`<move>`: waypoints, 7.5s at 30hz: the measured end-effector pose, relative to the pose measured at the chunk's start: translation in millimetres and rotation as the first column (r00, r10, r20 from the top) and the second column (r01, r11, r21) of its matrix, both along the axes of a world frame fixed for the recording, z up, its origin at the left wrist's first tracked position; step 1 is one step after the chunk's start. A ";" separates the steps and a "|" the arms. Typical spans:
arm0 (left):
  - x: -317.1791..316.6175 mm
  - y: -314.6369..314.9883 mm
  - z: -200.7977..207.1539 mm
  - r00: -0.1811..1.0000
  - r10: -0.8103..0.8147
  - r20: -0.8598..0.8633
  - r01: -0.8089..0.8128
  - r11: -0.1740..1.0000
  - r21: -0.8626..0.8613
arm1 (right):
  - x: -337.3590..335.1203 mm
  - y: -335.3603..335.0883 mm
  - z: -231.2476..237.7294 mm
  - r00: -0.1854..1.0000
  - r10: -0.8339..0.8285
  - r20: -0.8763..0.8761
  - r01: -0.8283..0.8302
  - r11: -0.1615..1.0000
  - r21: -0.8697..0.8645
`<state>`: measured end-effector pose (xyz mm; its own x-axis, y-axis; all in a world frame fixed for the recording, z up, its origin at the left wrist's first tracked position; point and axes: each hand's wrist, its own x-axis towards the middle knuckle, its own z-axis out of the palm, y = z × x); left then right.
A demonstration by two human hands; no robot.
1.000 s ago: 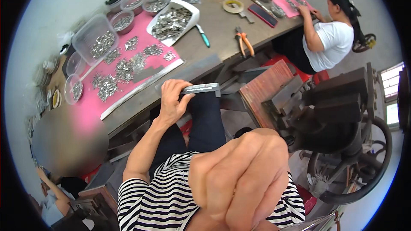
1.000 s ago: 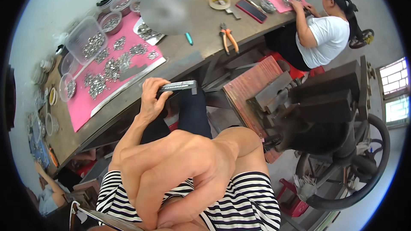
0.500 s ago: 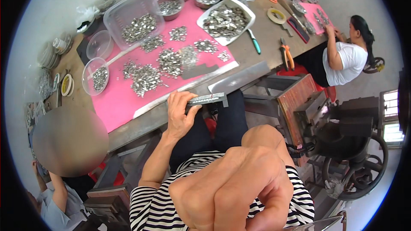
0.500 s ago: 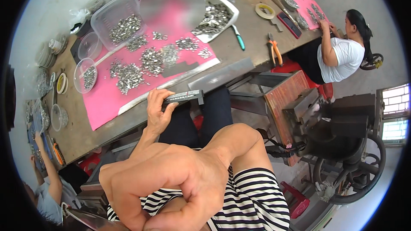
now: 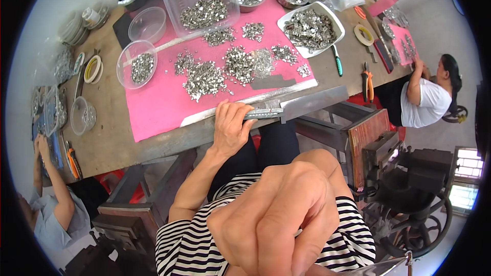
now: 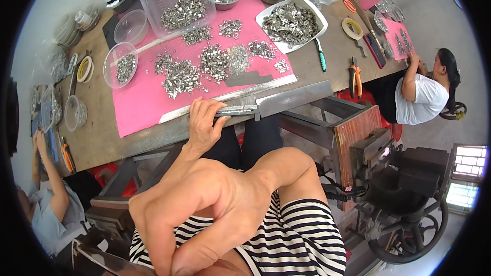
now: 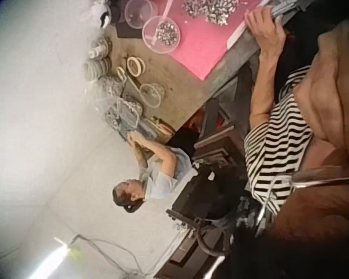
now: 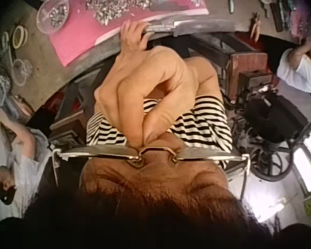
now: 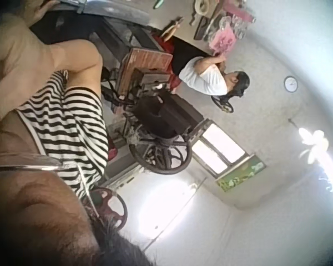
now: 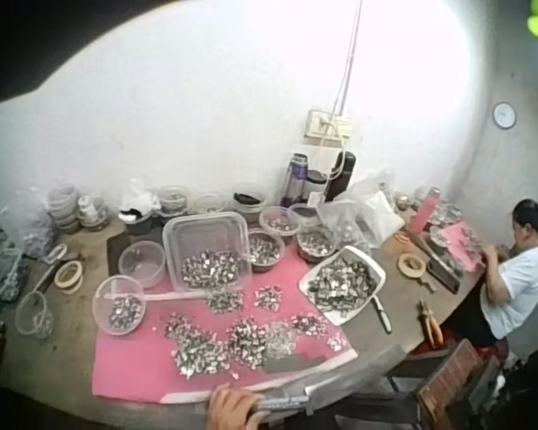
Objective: The person arranges small metal pieces into a metal holder by hand, inserts the holder into a manual press machine, and operates the machine wheel to press the pieces.
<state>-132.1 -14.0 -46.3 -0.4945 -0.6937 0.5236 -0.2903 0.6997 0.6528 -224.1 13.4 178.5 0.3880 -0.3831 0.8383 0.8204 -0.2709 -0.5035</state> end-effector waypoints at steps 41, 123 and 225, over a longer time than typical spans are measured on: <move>-10.9 -3.2 6.6 0.936 0.310 0.165 -0.279 0.942 -0.187 | -123.3 31.1 -211.7 -0.275 -0.801 -0.532 0.832 0.079 -0.549; -158.9 -95.7 9.7 0.937 -0.019 0.349 0.118 0.956 -0.267 | -219.0 15.7 -211.2 -0.646 -0.555 -0.523 0.680 -0.108 -0.725; 82.4 -39.3 21.6 0.801 0.526 0.285 -0.541 0.840 -0.028 | -74.9 -59.5 -198.4 -0.302 -0.877 -0.373 0.484 0.195 -0.853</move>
